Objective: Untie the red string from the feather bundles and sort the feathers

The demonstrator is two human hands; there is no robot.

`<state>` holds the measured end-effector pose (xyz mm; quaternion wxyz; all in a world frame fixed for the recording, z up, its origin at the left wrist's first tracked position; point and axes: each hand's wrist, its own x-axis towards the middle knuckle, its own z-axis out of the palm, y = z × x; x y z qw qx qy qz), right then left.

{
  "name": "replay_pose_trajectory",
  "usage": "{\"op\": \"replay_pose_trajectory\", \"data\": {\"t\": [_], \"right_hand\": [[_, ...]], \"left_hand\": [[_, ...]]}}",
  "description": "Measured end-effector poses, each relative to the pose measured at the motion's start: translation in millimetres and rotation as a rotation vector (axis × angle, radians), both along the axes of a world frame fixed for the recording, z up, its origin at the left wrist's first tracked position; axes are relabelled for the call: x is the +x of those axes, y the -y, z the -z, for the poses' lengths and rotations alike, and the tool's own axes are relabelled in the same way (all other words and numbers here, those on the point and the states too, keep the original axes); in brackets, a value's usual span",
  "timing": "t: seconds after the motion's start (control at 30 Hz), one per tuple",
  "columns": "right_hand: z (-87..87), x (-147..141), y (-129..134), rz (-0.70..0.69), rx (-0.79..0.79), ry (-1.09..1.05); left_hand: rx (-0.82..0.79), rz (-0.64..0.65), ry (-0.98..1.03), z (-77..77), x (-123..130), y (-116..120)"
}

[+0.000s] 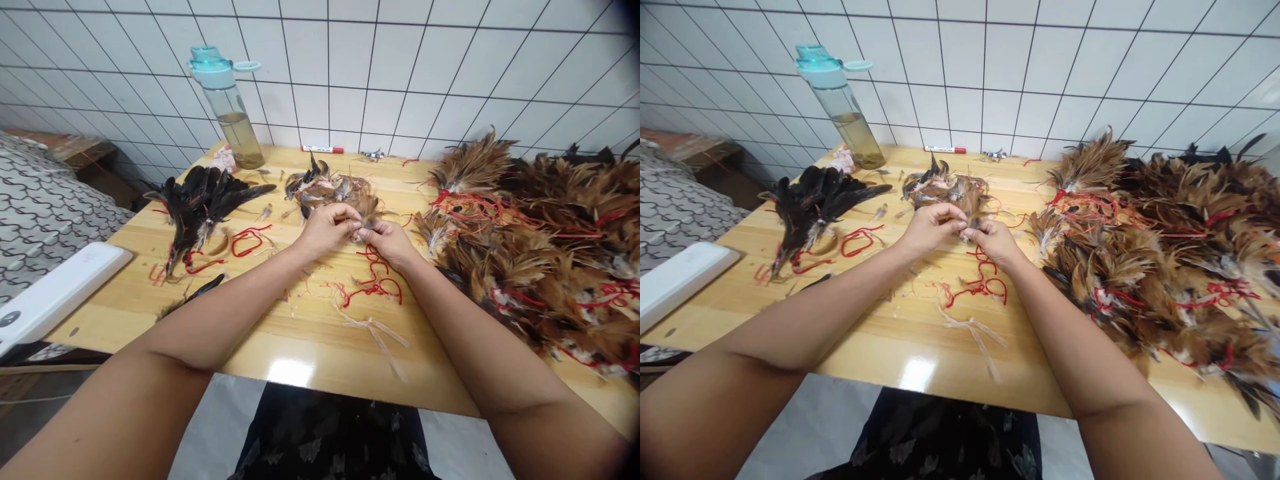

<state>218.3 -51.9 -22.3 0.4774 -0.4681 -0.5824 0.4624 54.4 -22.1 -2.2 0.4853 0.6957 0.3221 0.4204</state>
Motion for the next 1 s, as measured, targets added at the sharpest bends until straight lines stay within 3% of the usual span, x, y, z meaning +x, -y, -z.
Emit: {"op": "replay_pose_trajectory", "data": {"t": [0.2, 0.37, 0.57, 0.73, 1.0], "right_hand": [[-0.8, -1, 1, -0.008, 0.04, 0.001], [-0.6, 3, -2, 0.105, 0.004, -0.149], [2.8, 12, -8, 0.218, -0.013, -0.191], [6.9, 7, -7, 0.27, 0.038, -0.094], [6.6, 5, -2, 0.314, 0.077, -0.032]], "left_hand": [[0.078, -0.074, -0.023, -1.8, 0, 1], [0.162, -0.222, -0.171, -2.1, -5, -5], [0.396, -0.192, -0.586, 2.5, -6, -3], [0.435, -0.185, -0.789, 6.1, -3, 2], [0.424, -0.162, -0.774, 4.0, -8, -2]]}}
